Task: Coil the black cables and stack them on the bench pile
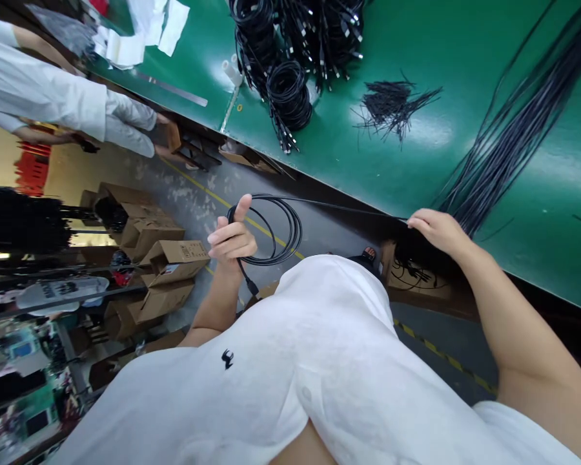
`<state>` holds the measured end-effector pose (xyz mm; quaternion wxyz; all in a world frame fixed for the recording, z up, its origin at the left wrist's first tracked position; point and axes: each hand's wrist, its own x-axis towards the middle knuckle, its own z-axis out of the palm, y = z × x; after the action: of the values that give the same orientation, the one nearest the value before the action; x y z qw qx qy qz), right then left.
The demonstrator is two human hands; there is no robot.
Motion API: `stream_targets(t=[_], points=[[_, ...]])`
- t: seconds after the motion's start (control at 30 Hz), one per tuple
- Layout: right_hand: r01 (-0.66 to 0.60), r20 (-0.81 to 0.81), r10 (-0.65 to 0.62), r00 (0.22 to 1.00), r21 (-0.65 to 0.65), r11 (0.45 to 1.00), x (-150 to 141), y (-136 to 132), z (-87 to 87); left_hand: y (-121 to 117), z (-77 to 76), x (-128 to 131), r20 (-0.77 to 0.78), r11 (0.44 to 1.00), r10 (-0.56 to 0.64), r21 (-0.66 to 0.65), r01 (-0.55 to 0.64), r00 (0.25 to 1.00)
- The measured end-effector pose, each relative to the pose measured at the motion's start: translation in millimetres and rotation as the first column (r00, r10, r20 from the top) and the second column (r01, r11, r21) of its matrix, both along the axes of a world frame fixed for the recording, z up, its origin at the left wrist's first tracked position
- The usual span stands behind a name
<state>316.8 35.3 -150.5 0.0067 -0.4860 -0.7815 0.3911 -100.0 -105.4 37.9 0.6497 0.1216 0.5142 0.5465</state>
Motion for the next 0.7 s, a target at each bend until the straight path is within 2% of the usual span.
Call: stream_targets(t=[0.07, 0.1, 0.2, 0.3, 0.37, 0.4, 0.47, 0.6, 0.63, 0.7], points=[[-0.135, 0.117, 0.12, 0.986, 0.128, 0.983, -12.7, -28.0, 6.9, 6.3, 1.1, 3.1, 0.021, 1.0, -0.03, 0.01, 0.029, 0.999], [-0.215, 0.179, 0.18, 0.967, 0.202, 0.956, -23.2, -42.6, 15.9, 10.1, -2.1, 5.8, 0.018, 0.998, -0.059, 0.009, 0.059, 0.998], [-0.476, 0.244, 0.414, 0.877, 0.329, 0.816, -64.3, -76.9, 59.5, 19.9, -26.5, 19.8, -0.048, 0.975, -0.223, -0.02, 0.222, 0.974], [-0.617, 0.152, 0.618, 0.771, 0.413, 0.669, -107.0, -84.0, 106.4, 21.4, -58.5, 40.1, -0.097, 0.909, -0.418, -0.053, 0.414, 0.903], [-0.638, 0.139, 0.663, 0.736, 0.47, 0.61, -127.2, -74.8, 126.4, 16.8, -71.9, 51.8, -0.083, 0.827, -0.563, -0.044, 0.561, 0.823], [-0.631, 0.146, 0.658, 0.739, 0.49, 0.601, -133.4, -68.6, 131.9, 13.7, -75.0, 55.9, -0.059, 0.769, -0.639, -0.024, 0.638, 0.767], [-0.59, 0.147, 0.616, 0.774, 0.521, 0.617, -139.1, -58.3, 135.8, 7.9, -75.2, 60.3, 0.02, 0.662, -0.749, 0.025, 0.749, 0.662], [-0.41, 0.002, 0.509, 0.861, 0.596, 0.69, -143.8, -59.3, 129.9, 3.7, -65.7, 61.2, 0.164, 0.576, -0.812, 0.066, 0.815, 0.56], [-0.396, -0.038, 0.525, 0.85, 0.609, 0.687, -147.4, -62.9, 127.5, 3.9, -63.6, 60.9, 0.171, 0.519, -0.848, 0.081, 0.851, 0.501], [-0.461, -0.076, 0.63, 0.773, 0.615, 0.64, -157.9, -70.4, 122.3, 4.3, -60.7, 58.9, 0.148, 0.348, -0.932, 0.125, 0.929, 0.33]])
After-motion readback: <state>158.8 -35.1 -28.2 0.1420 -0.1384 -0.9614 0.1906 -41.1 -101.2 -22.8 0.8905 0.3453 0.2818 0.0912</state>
